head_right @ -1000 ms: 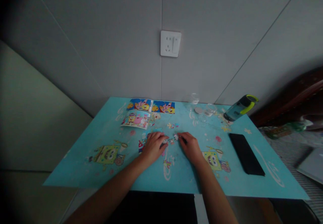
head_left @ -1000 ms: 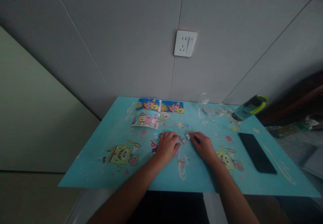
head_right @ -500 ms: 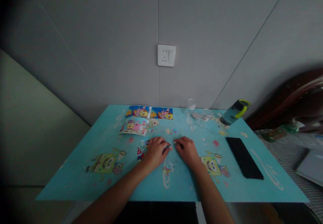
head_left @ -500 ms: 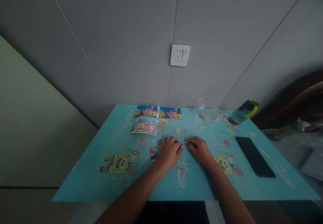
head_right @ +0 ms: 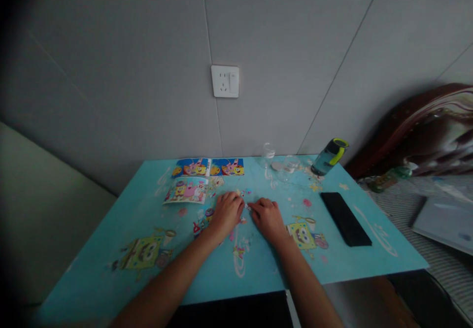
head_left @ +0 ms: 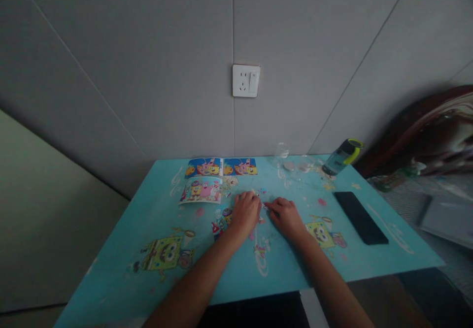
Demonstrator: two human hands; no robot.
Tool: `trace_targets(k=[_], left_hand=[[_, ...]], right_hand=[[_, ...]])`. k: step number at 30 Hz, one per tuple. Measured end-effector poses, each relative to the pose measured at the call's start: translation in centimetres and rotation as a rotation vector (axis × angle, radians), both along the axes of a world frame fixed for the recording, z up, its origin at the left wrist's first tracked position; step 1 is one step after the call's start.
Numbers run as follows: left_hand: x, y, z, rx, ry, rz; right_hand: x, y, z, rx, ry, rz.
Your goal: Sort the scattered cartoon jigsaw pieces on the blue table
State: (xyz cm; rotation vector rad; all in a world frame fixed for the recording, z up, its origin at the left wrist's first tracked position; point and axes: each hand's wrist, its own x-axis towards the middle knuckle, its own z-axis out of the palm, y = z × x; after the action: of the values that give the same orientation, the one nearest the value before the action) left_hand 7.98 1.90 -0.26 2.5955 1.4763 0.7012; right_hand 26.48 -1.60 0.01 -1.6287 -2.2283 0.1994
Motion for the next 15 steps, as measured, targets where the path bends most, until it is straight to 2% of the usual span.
trace_targets(k=[4,10,15], left_hand=[[0.0,-0.5,0.2,0.017,0.0,-0.009],[-0.5,-2.9,1.2,-0.007,0.008,-0.154],[-0.3,-3.2,1.2,-0.019,-0.004,-0.219]], right_hand=[[0.0,-0.1,-0.3,0.02,-0.012,-0.037],[0.2,0.2,-1.2,0.029,0.017,-0.065],[0.3,0.4,-1.5,0.05,0.069,-0.083]])
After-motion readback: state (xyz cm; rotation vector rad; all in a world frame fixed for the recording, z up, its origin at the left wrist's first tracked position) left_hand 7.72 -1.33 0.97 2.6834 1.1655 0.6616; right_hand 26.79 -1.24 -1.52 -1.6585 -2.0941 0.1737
